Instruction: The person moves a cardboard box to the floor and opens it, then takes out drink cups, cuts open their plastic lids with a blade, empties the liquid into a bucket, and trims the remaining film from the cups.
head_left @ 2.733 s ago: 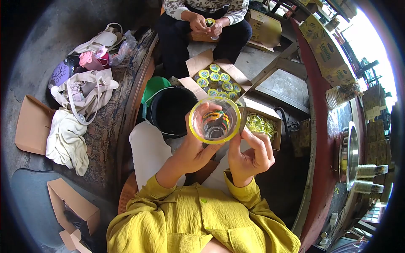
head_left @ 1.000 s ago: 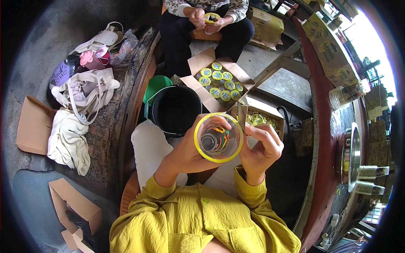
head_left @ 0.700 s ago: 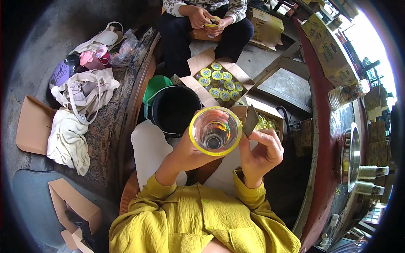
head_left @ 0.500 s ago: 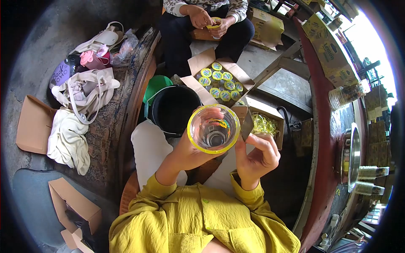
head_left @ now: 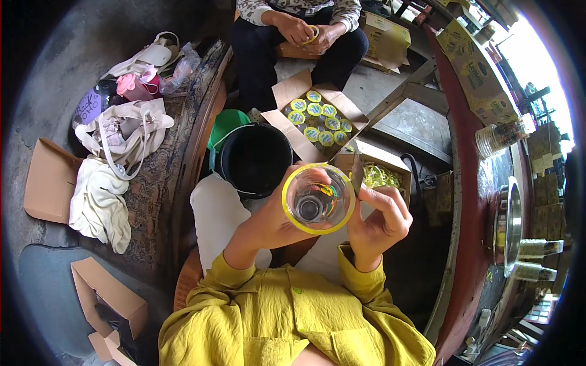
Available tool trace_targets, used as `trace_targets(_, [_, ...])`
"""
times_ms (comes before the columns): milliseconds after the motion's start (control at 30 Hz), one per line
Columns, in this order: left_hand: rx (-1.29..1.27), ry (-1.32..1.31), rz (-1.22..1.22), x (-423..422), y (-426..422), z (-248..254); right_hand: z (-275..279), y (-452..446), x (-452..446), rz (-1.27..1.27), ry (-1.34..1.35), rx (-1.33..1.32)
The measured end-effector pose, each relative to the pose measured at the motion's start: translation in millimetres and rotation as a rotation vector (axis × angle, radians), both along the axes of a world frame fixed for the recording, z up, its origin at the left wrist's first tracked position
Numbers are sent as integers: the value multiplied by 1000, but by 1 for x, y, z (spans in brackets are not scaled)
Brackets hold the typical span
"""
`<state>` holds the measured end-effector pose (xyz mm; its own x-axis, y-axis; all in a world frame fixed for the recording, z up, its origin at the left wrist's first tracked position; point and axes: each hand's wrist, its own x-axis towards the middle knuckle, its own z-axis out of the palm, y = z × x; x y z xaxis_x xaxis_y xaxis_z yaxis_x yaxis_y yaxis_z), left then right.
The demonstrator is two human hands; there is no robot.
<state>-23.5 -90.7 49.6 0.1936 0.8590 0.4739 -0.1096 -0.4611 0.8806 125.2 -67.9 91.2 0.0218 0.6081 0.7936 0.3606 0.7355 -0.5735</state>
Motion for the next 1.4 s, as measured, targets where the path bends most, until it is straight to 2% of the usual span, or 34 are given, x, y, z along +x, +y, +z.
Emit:
trace_targets(67, [-3,53,0,-3,0,1,-2,2,4,38,11,-38])
trace_targets(167, [-53,-175,-23,4,1,-2,-3,1,6,19,60,-74])
trace_targets(267, [-52,-270,-43,5,6,-8,-5,-1,5,21,85,-44])
trace_targets(600, [90,-227,0,8,8,-5,-9,-10,-4,-72,38,1])
trace_targets(1000, [36,-36,66,1,4,-6,-4,-4,-8,-139,-1,65])
trace_targets(1100, [-41,-61,23,2,0,-4,-3,-3,-8,-147,-21,60])
trace_targets(1167, [-5,-61,2,1,1,-5,0,-2,-5,-137,-40,31])
trace_targets(1400, [-30,-199,-36,4,3,-5,-4,1,-3,-55,109,-32])
